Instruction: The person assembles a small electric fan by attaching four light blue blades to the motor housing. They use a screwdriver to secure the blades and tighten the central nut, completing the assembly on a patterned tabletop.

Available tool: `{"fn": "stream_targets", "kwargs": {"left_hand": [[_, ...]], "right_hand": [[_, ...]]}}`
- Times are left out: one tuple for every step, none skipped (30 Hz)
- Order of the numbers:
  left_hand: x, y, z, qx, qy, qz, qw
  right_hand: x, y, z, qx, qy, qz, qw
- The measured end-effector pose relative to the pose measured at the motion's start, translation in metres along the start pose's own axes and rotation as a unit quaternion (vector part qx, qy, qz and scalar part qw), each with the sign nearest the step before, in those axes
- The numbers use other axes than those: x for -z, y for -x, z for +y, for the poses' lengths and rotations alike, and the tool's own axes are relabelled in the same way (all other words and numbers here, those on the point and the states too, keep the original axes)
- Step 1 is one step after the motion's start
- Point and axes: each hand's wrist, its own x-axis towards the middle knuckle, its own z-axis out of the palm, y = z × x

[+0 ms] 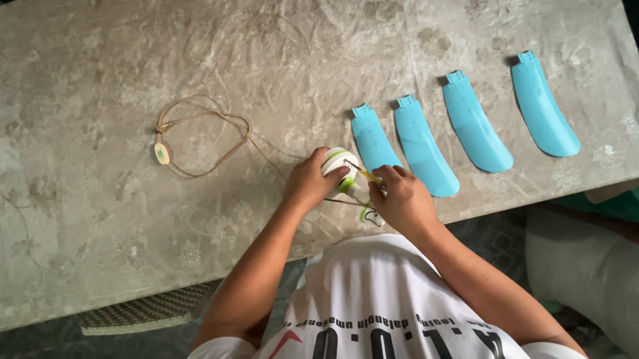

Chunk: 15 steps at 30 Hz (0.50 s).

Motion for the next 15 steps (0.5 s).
{"fn": "stream_targets", "kwargs": {"left_hand": [[-0.001,-0.001,0.0,0.006,0.0,-0.007,1.0],[0.0,-0.002,-0.001,0.014,0.0,-0.012,1.0],[0.001,-0.002,-0.002,0.021,-0.001,-0.018,1.0],[0.001,-0.002,-0.004,0.022,-0.008,-0.023,0.999],[0.002,-0.002,-0.006,0.023,-0.016,-0.029,0.999],[0.0,-0.003,-0.006,0.022,-0.022,-0.036,0.999],[-0.002,-0.003,-0.006,0.005,-0.018,-0.038,0.999],[-0.003,-0.003,-0.006,-0.011,-0.015,-0.04,0.999],[-0.005,-0.003,-0.006,-0.028,-0.011,-0.041,0.999],[-0.005,-0.002,-0.007,-0.034,-0.007,-0.038,0.999],[-0.005,-0.001,-0.008,-0.04,-0.003,-0.034,0.999],[-0.005,-0.001,-0.008,-0.048,0.001,-0.031,0.998],[-0.005,-0.001,-0.008,-0.048,0.004,-0.029,0.998],[-0.006,-0.001,-0.008,-0.049,0.006,-0.029,0.998],[-0.006,0.0,-0.007,-0.05,0.008,-0.028,0.998]], "right_hand": [[0.0,0.0,0.001,-0.002,-0.006,0.0,1.0],[0.0,0.0,0.0,-0.003,-0.014,-0.001,1.0],[-0.001,-0.001,0.0,-0.004,-0.022,-0.002,1.0],[-0.003,-0.002,-0.001,0.001,-0.029,0.001,1.0],[-0.005,-0.002,-0.002,0.005,-0.037,0.004,0.999],[-0.006,-0.002,-0.001,0.008,-0.043,0.008,0.999],[-0.006,-0.002,-0.001,0.017,-0.046,0.018,0.999],[-0.007,-0.002,-0.001,0.027,-0.05,0.028,0.998],[-0.008,-0.002,0.0,0.037,-0.053,0.037,0.997],[-0.009,-0.003,-0.001,0.054,-0.05,0.054,0.996],[-0.01,-0.003,-0.001,0.072,-0.048,0.07,0.994],[-0.011,-0.004,-0.001,0.088,-0.046,0.087,0.991],[-0.013,-0.004,-0.001,0.072,-0.042,0.079,0.993],[-0.014,-0.004,0.0,0.055,-0.039,0.071,0.995],[-0.015,-0.004,0.002,0.038,-0.035,0.064,0.997]]}}
